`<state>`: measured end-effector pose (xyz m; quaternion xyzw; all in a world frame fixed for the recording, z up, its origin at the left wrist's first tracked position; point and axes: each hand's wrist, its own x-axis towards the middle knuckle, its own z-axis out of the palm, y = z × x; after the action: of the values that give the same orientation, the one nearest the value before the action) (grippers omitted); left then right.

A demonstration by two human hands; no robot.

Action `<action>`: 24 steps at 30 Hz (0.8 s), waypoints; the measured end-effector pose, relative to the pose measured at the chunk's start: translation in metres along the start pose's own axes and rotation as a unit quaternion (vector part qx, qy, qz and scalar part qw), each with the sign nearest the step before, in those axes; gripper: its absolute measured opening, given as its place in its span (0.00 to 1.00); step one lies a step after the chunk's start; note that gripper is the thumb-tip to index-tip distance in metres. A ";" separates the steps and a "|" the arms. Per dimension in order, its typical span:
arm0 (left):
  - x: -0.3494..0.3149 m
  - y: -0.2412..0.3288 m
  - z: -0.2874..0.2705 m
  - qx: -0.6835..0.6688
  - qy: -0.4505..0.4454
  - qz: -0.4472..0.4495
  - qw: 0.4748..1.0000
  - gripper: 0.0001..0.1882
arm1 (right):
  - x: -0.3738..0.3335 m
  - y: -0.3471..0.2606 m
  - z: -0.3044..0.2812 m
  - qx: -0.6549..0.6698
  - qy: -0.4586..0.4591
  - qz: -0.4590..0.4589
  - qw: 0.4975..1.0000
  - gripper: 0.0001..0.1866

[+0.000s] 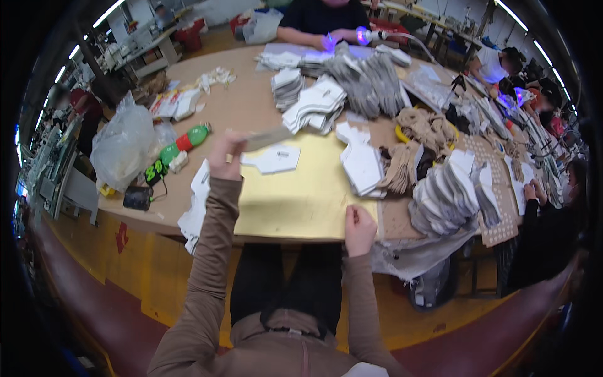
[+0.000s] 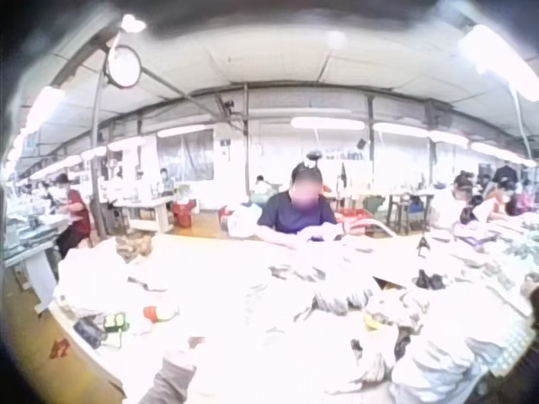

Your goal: The person repeatedly picks up white paper cutouts, folds them in half, and places them into a growing stack on the table. The person handles the items one at a time and continues the same folding motion throughout the clip.

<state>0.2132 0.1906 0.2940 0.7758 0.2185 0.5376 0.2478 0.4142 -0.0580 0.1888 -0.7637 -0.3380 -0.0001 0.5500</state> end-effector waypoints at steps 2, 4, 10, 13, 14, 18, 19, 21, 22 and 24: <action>-0.010 0.038 -0.038 -0.054 0.092 -0.011 0.994 0.11 | -0.002 0.002 0.002 0.016 0.004 0.029 0.999 0.07; -0.013 0.065 -0.074 -0.155 0.154 -0.029 0.975 0.14 | -0.001 0.003 0.005 0.008 0.024 0.020 0.999 0.07; -0.034 0.086 -0.126 -0.150 0.068 -0.209 0.964 0.26 | -0.003 -0.003 0.013 -0.118 0.054 -0.024 0.991 0.06; -0.061 0.085 -0.126 -0.168 0.017 -0.229 0.959 0.26 | -0.005 -0.002 0.013 -0.112 0.059 -0.037 0.991 0.06; -0.067 0.085 -0.126 -0.151 0.007 -0.232 0.961 0.26 | -0.005 -0.002 0.013 -0.130 0.048 -0.023 0.990 0.07; -0.076 0.092 -0.126 -0.099 -0.021 -0.213 0.972 0.25 | -0.004 0.001 0.012 -0.126 0.035 -0.056 0.990 0.06; -0.074 0.094 -0.126 -0.093 -0.030 -0.205 0.974 0.24 | -0.004 0.002 0.013 -0.124 0.026 -0.053 0.990 0.06; -0.071 0.102 -0.124 -0.084 -0.038 -0.198 0.976 0.21 | -0.004 0.001 0.011 -0.127 0.012 -0.041 0.991 0.06; -0.068 0.105 -0.123 -0.078 -0.044 -0.193 0.977 0.21 | -0.004 0.001 0.010 -0.123 0.007 -0.049 0.991 0.06; -0.062 0.110 -0.117 -0.063 -0.055 -0.178 0.981 0.19 | -0.005 -0.001 0.009 -0.115 0.007 -0.059 0.992 0.06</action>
<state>0.0903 0.0850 0.3522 0.7358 0.3049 0.4543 0.3990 0.4067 -0.0527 0.1844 -0.8007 -0.3761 -0.0763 0.4600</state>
